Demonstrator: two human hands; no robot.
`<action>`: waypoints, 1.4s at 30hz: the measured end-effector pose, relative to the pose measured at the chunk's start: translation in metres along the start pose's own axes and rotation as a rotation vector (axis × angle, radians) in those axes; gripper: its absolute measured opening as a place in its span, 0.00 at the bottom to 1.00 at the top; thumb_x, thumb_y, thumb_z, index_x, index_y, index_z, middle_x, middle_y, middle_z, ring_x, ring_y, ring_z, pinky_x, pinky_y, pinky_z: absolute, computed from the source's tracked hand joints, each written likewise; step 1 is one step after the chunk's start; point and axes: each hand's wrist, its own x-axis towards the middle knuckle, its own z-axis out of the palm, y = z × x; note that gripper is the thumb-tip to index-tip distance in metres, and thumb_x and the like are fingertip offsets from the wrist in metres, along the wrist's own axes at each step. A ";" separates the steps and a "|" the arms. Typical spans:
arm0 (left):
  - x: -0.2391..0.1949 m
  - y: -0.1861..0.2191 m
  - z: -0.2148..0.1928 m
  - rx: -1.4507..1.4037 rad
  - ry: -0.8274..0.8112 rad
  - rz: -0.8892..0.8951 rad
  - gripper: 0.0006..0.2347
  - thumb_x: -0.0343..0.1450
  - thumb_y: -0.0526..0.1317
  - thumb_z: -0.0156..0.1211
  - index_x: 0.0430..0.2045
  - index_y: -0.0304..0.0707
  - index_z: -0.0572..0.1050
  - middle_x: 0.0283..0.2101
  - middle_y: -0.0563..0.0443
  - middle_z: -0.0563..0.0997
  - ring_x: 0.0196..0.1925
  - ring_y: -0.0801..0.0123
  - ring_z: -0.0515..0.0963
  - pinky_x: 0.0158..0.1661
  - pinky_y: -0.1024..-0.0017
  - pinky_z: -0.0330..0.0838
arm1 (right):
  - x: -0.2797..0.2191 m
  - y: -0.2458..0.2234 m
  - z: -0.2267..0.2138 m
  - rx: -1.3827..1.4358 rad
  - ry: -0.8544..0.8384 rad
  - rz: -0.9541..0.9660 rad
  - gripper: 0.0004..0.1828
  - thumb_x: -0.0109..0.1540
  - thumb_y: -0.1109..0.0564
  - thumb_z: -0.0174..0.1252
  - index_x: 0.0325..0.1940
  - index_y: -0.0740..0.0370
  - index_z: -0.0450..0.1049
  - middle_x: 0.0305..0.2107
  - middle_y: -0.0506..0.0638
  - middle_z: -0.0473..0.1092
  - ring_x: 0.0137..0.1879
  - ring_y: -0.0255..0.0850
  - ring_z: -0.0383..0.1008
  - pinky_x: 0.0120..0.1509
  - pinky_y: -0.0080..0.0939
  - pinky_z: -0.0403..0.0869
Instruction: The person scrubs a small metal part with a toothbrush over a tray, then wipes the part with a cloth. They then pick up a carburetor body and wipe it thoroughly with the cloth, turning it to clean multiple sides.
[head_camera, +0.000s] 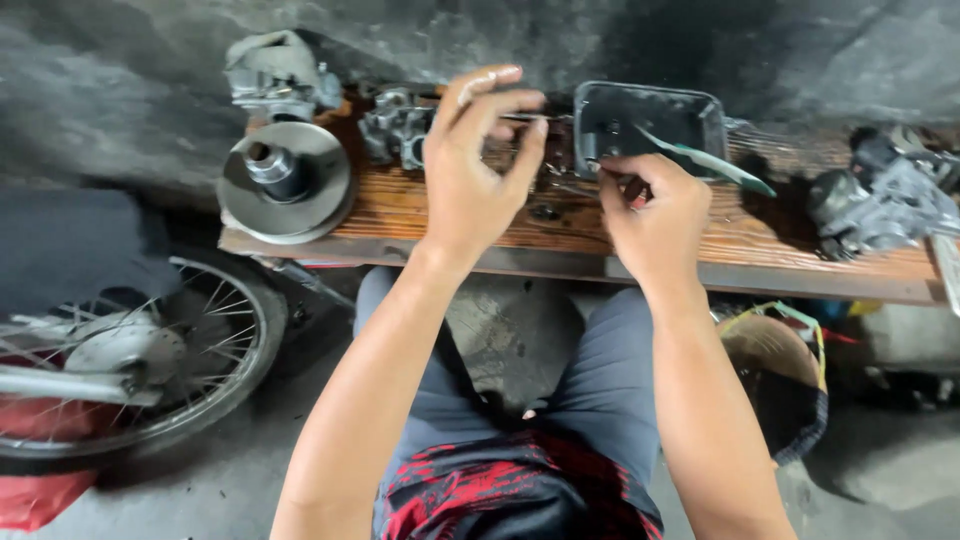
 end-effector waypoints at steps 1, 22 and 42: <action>0.004 0.000 -0.009 0.012 0.008 0.000 0.05 0.74 0.34 0.63 0.42 0.39 0.80 0.54 0.49 0.75 0.55 0.67 0.80 0.43 0.75 0.81 | 0.000 -0.005 0.002 0.011 -0.005 -0.008 0.05 0.62 0.68 0.66 0.40 0.62 0.83 0.30 0.48 0.78 0.29 0.35 0.71 0.37 0.34 0.69; 0.038 -0.103 -0.107 1.080 -0.202 -0.524 0.14 0.72 0.51 0.59 0.50 0.55 0.81 0.71 0.20 0.54 0.74 0.27 0.46 0.65 0.26 0.24 | -0.008 -0.085 0.066 0.362 -0.293 -0.143 0.04 0.63 0.68 0.65 0.39 0.63 0.81 0.32 0.49 0.78 0.32 0.33 0.73 0.37 0.30 0.69; 0.020 -0.096 -0.142 0.378 0.260 -0.192 0.22 0.82 0.31 0.49 0.73 0.31 0.53 0.77 0.43 0.50 0.81 0.53 0.54 0.78 0.58 0.58 | 0.019 -0.129 0.108 0.698 -0.345 0.172 0.07 0.69 0.51 0.51 0.45 0.55 0.69 0.48 0.52 0.77 0.45 0.36 0.77 0.50 0.37 0.79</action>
